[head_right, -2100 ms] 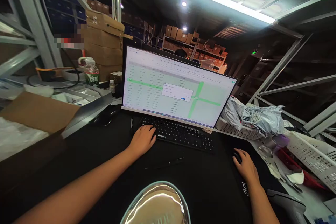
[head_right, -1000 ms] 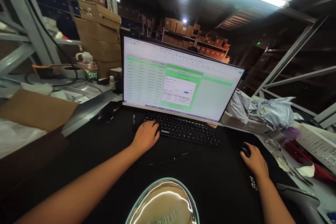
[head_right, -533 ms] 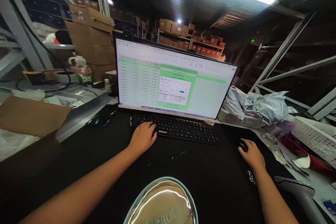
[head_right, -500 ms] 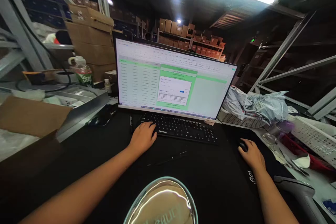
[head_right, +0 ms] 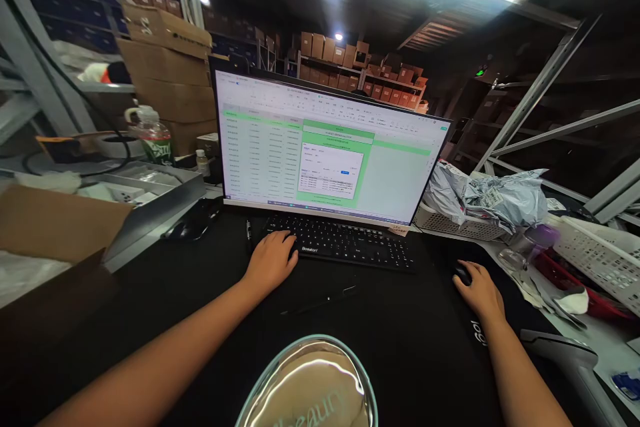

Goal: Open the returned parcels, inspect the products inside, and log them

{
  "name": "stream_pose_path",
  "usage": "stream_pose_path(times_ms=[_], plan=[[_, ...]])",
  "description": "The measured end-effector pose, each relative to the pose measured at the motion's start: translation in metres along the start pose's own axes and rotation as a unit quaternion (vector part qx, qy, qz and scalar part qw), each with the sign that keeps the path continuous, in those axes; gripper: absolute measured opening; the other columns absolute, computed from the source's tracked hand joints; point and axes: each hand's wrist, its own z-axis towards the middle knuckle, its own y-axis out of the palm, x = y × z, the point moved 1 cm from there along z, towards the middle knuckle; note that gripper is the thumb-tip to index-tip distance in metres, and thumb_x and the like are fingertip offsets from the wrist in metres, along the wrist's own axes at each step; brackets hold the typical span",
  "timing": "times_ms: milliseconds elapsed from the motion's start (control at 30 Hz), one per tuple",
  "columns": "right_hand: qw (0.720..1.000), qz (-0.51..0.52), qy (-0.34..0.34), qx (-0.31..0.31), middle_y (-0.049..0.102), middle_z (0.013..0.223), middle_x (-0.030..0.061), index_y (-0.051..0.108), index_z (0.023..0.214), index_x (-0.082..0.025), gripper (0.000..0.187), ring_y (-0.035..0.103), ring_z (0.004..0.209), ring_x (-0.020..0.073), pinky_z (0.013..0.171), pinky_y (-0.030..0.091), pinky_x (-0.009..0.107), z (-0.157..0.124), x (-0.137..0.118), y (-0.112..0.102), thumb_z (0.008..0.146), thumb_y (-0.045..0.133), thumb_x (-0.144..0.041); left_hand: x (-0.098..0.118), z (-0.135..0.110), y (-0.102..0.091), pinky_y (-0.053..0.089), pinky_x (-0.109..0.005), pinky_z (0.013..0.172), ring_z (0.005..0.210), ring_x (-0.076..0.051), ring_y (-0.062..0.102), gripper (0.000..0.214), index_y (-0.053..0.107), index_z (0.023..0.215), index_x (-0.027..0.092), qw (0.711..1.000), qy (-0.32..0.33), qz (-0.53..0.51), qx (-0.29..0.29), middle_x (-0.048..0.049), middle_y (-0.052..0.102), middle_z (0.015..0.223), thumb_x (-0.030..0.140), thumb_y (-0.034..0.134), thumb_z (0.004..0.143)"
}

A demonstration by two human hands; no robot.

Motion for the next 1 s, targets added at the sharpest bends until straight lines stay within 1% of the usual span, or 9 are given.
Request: stream_pose_path(times_ms=[167,333,533,733,867,1000], plan=[[1.0,0.005,-0.003,0.002,0.064,0.12,0.0126,0.067,0.115,-0.019,0.052,0.061,0.117,0.0298,0.106,0.047,0.042,0.0001,-0.0019,-0.0017,0.074,0.05,-0.047,0.0,0.0002,0.0,0.044,-0.046,0.108,0.122,-0.031,0.058,0.03,0.068,0.118,0.012,1.0,-0.004,0.0,0.0,-0.0165,0.064,0.131,0.023,0.055,0.093],[1.0,0.006,-0.005,0.003,0.065,0.119,0.0131,0.065,0.111,-0.019,0.047,0.061,0.116,0.0308,0.104,0.047,0.044,0.0008,-0.0024,-0.0017,0.074,0.051,-0.045,-0.0002,0.0,0.0002,0.044,-0.045,0.108,0.123,-0.031,0.058,0.03,0.068,0.118,0.012,1.0,-0.002,0.001,-0.002,-0.0163,0.064,0.131,0.023,0.054,0.093],[1.0,-0.004,-0.001,-0.005,0.065,0.112,0.0152,0.062,0.106,-0.017,0.047,0.062,0.11,0.0325,0.098,0.05,0.046,0.0023,-0.0009,-0.0026,0.072,0.051,-0.048,0.0005,-0.0009,-0.0001,0.044,-0.045,0.109,0.124,-0.031,0.058,0.031,0.067,0.12,0.013,1.0,-0.002,0.0,-0.003,-0.0164,0.064,0.131,0.023,0.054,0.093],[1.0,-0.015,0.002,-0.005,0.064,0.115,0.0146,0.06,0.109,-0.019,0.05,0.061,0.111,0.0322,0.098,0.05,0.047,0.0013,0.0018,-0.0012,0.073,0.05,-0.051,0.0002,-0.0004,0.0003,0.044,-0.046,0.108,0.123,-0.031,0.058,0.031,0.068,0.118,0.012,1.0,-0.001,-0.002,-0.001,-0.0174,0.064,0.131,0.023,0.054,0.093],[1.0,-0.019,-0.001,-0.006,0.063,0.118,0.016,0.06,0.114,-0.017,0.056,0.061,0.112,0.0328,0.098,0.05,0.047,0.0015,0.0035,0.0011,0.072,0.048,-0.052,-0.0006,-0.0002,0.0012,0.044,-0.046,0.108,0.123,-0.031,0.058,0.031,0.067,0.118,0.012,1.0,0.001,-0.005,-0.001,-0.0172,0.064,0.131,0.022,0.054,0.093],[1.0,-0.02,-0.009,-0.007,0.063,0.121,0.0148,0.06,0.119,-0.017,0.059,0.061,0.114,0.0321,0.1,0.049,0.046,0.0008,0.0028,0.0017,0.073,0.048,-0.051,-0.001,-0.0001,0.0017,0.044,-0.046,0.109,0.123,-0.031,0.058,0.03,0.068,0.117,0.012,1.0,0.0,-0.006,-0.001,-0.0173,0.064,0.131,0.023,0.053,0.093]])
